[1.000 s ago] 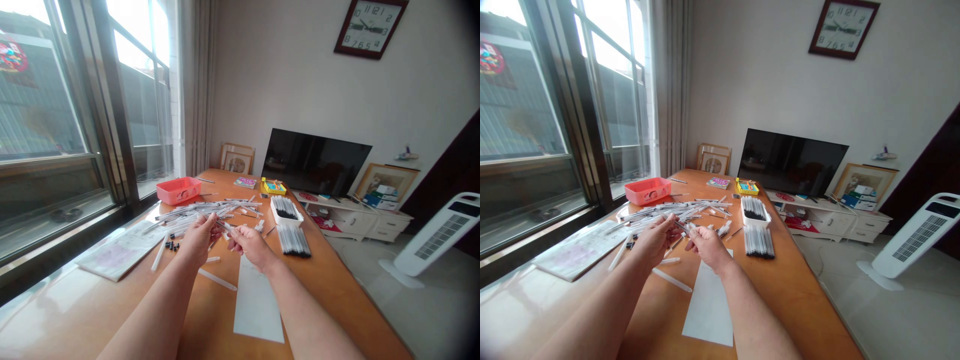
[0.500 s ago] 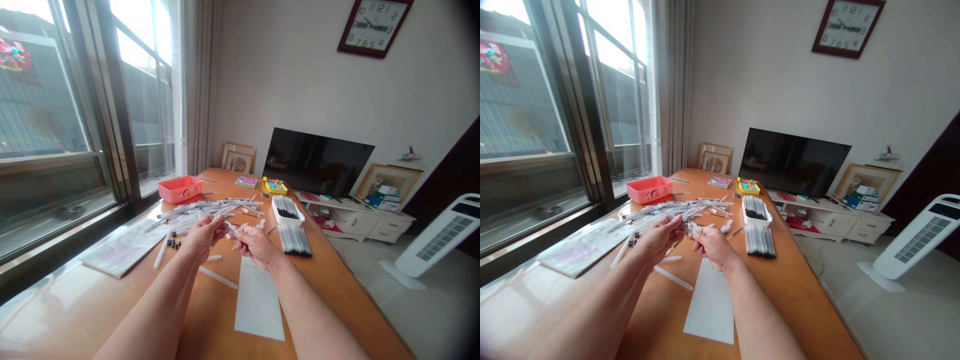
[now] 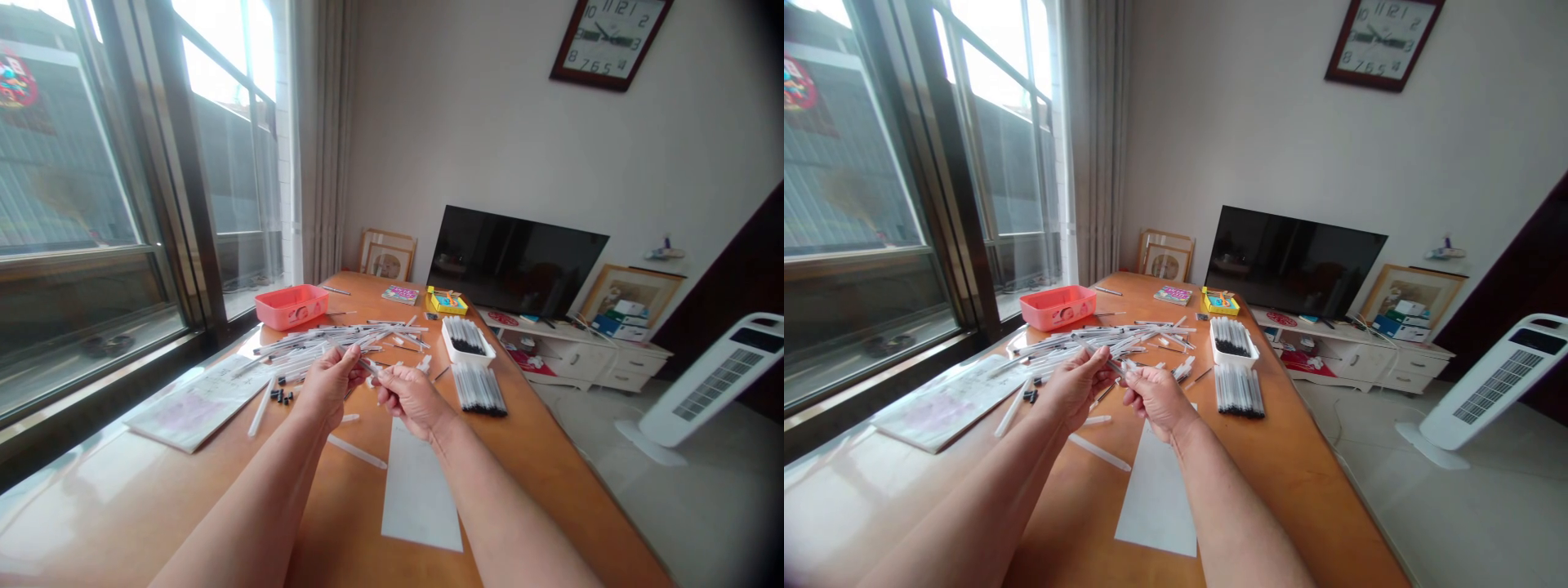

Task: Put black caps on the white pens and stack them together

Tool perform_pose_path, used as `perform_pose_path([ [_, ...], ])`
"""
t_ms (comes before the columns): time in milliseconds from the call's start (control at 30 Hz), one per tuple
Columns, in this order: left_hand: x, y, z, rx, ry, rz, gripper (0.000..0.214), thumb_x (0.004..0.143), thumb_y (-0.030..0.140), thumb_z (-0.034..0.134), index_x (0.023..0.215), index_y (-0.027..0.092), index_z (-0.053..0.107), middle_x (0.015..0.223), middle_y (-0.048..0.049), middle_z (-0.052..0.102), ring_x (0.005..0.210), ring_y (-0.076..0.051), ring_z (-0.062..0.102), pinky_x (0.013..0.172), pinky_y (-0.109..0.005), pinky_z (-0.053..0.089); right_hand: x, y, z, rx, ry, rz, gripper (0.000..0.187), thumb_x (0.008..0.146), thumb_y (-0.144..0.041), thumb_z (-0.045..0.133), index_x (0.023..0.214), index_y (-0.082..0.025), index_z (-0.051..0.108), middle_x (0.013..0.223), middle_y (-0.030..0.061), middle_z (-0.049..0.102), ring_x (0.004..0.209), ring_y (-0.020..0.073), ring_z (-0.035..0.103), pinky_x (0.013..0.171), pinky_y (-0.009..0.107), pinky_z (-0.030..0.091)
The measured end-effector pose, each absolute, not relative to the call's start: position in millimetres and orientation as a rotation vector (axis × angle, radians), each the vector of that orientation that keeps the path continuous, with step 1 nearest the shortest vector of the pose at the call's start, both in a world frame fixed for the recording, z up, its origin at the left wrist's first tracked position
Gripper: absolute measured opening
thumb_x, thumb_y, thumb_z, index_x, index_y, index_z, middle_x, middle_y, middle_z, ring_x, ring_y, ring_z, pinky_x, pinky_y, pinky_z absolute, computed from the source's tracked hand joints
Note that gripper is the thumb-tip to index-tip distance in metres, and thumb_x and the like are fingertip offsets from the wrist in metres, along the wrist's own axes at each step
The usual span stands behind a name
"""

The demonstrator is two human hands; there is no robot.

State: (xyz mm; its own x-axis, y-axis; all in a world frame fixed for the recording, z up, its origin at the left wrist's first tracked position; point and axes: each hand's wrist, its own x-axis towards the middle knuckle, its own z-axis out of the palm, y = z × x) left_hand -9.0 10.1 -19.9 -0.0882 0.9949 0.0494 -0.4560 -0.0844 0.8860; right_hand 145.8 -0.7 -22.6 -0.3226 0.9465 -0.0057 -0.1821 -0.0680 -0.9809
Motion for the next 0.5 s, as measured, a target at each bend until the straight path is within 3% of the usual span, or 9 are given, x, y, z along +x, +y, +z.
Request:
perform_pose_path([
  [267, -8.3, 14.4, -23.6, 1.044, 0.92, 1.476, 0.038, 0.079, 0.054, 0.071, 0.083, 0.017, 0.063, 0.073, -0.0013, 0.065, 0.057, -0.009, 0.053, 0.058, -0.021, 0.042, 147.7, 7.6, -37.4, -1.016, -1.509, 1.484, 0.044, 0.084, -0.059, 0.064, 0.089, -0.016, 0.065, 0.068, 0.0033, 0.068, 0.05, 0.009, 0.048, 0.048, 0.021, 0.034],
  [500, -8.7, 18.5, -27.4, 1.491, 1.23, 1.511, 0.038, 0.085, 0.053, 0.06, 0.104, 0.022, 0.07, 0.076, -0.0014, 0.066, 0.063, -0.015, 0.054, 0.059, -0.025, 0.038, 154.5, 4.4, -14.3, -1.198, -1.616, 0.596, 0.039, 0.093, -0.053, 0.053, 0.109, -0.02, 0.068, 0.08, 0.0034, 0.07, 0.073, 0.0178, 0.064, 0.068, 0.028, 0.048],
])
